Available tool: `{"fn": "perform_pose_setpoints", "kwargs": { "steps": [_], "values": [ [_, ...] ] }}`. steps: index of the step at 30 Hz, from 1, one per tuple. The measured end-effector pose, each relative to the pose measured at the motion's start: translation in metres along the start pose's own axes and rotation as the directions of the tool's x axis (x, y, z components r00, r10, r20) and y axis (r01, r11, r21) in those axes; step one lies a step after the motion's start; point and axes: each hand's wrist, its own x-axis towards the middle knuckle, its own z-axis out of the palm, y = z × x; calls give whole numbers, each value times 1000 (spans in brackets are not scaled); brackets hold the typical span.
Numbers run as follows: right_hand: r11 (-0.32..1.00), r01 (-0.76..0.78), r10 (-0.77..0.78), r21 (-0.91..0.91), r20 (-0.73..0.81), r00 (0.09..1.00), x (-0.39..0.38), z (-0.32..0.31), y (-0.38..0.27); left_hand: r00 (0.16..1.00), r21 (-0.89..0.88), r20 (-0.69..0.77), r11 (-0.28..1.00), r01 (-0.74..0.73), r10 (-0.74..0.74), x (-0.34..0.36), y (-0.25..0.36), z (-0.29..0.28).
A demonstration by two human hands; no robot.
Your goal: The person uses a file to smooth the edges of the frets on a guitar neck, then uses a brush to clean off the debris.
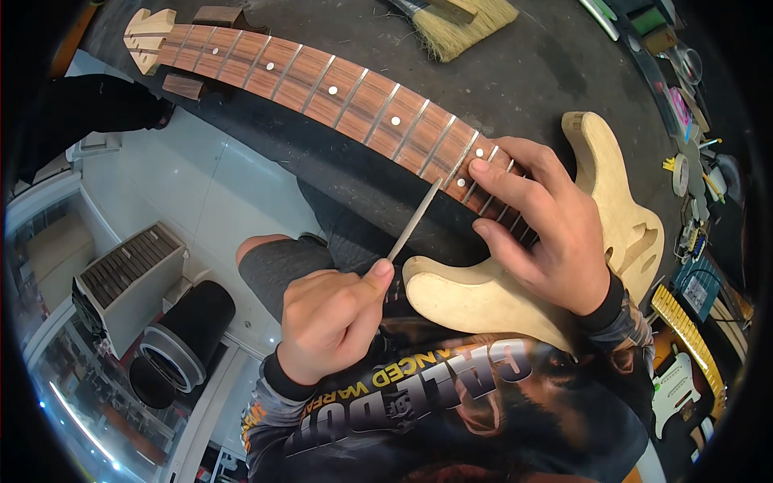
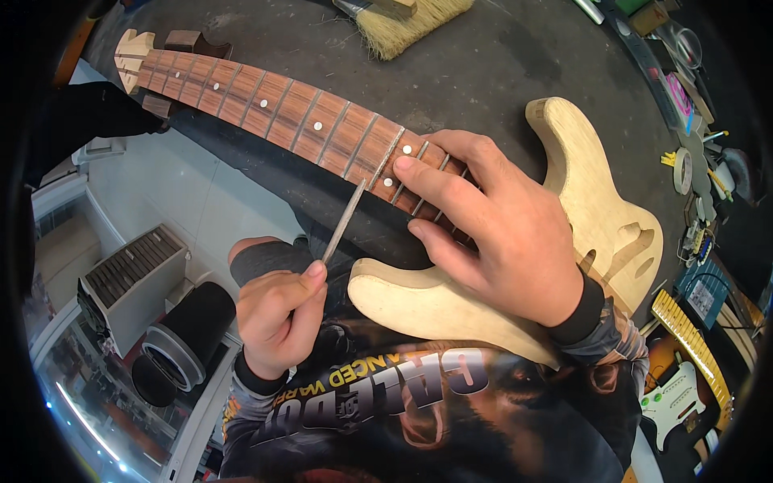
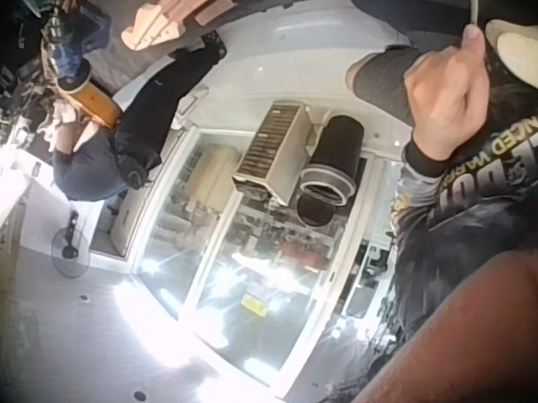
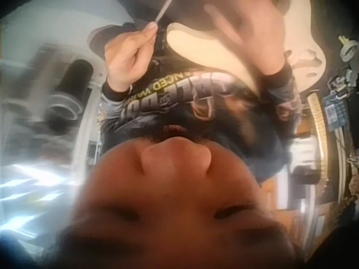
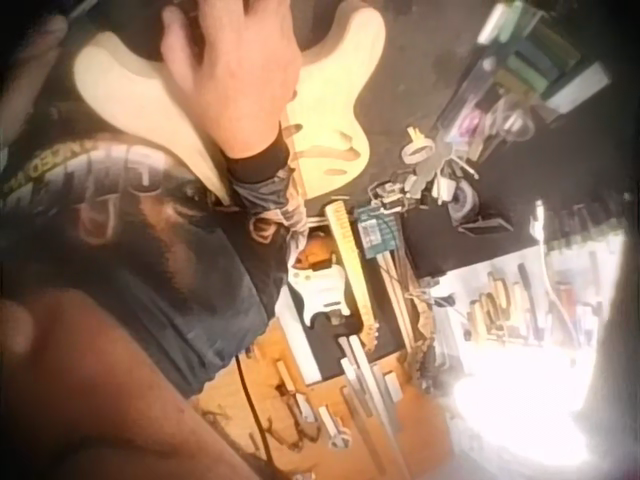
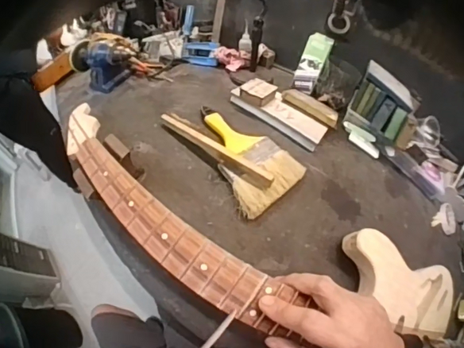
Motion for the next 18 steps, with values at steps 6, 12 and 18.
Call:
{"fn": "perform_pose_setpoints", "kwargs": {
  "steps": [6,12,18],
  "values": [
    [1000,24,-25,-18,-68,997,3,5,0,998,40,55,999,20,-22,32,5,2],
    [1000,14,-15,-9,-107,994,-1,7,5,993,50,83,996,77,-81,49,4,13],
    [1000,29,-29,-3,-70,997,3,7,2,994,98,79,993,67,-75,54,11,7]
  ]
}}
